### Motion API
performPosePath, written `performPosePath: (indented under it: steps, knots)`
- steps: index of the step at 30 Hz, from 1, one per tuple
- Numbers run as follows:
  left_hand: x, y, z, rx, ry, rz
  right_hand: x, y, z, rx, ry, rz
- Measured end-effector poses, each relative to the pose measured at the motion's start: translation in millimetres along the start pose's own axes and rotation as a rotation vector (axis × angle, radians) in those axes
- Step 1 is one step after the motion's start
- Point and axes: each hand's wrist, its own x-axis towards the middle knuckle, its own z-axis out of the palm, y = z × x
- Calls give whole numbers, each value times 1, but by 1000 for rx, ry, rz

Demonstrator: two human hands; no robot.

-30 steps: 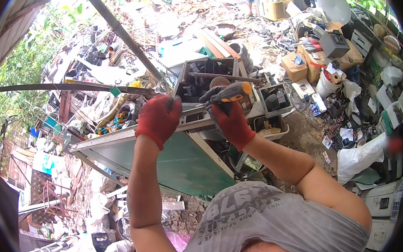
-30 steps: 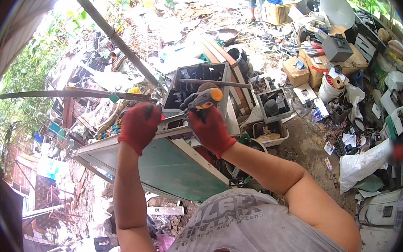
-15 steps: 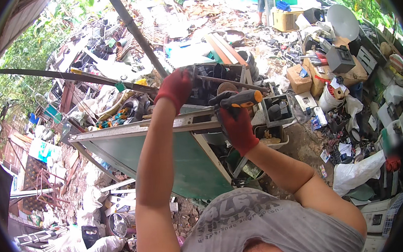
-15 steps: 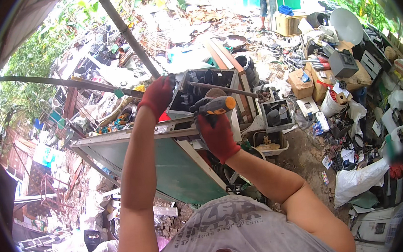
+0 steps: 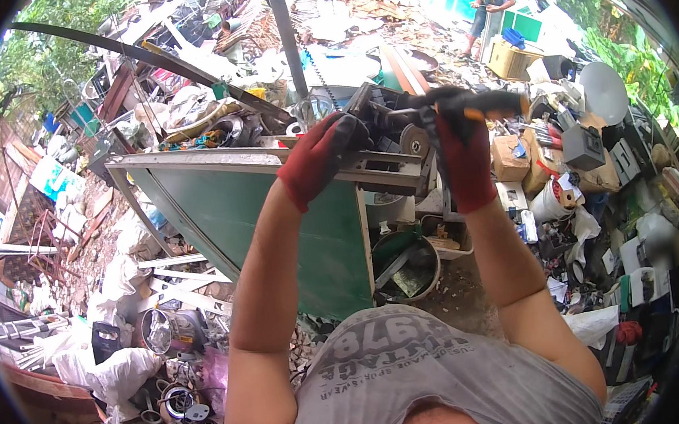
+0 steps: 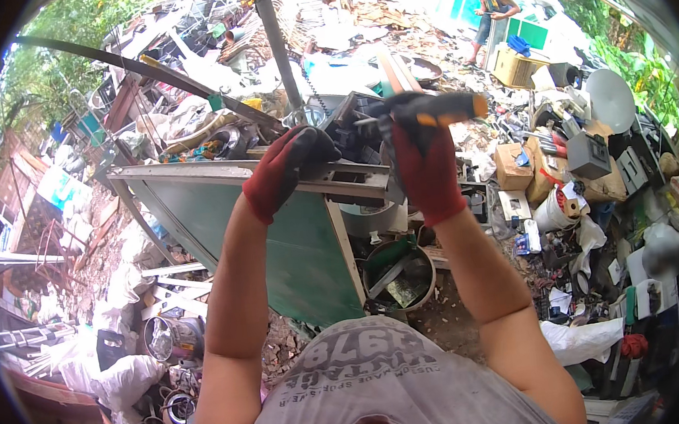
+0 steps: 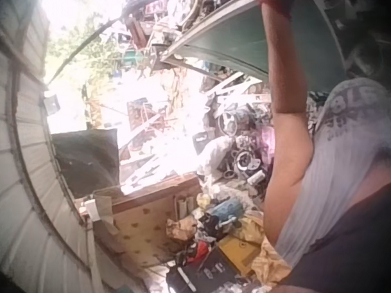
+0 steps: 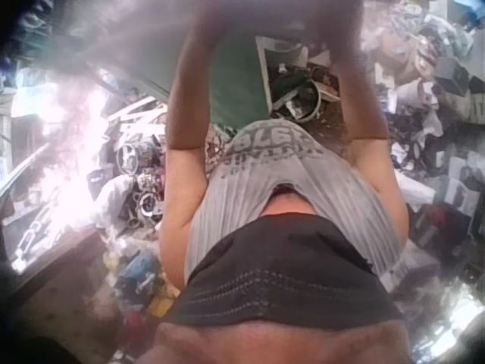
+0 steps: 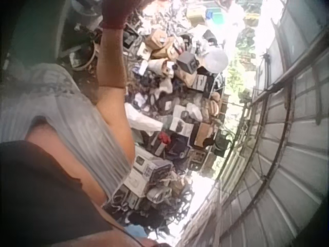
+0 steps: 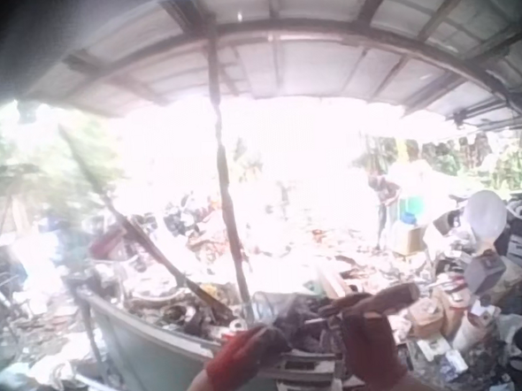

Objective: The person uses a hammer and a screwdriver to work on a metal frame structure. They repeatedly strike the frame with the hammer and use the screwdriver to pry or adjust components within the frame. The task involves continuous manual manipulation of the metal parts in a cluttered outdoor environment.

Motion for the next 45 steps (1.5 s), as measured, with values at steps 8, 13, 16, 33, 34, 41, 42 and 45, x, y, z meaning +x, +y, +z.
performPosePath:
  steps: [8,13,16,33,34,41,42,45]
  knots:
    - [-1,1,-18,148,-177,23,55,-21,18,-103,-539,153]
    - [-2,0,-8,54,-78,25,50,-13,31,-233,-567,135]
    - [-4,6,-3,27,-51,-20,46,-12,31,-206,-538,122]
    - [-3,-2,-15,86,-134,28,64,-50,52,-615,-642,110]
    - [-2,-3,-16,63,-154,15,65,-52,53,-656,-664,135]
    - [-8,14,-3,23,-132,-12,75,-51,55,-653,-725,213]
    - [-7,12,-4,23,-144,-1,81,-59,53,-616,-785,301]
    - [-5,6,-7,11,-154,28,88,-76,54,-649,-913,423]
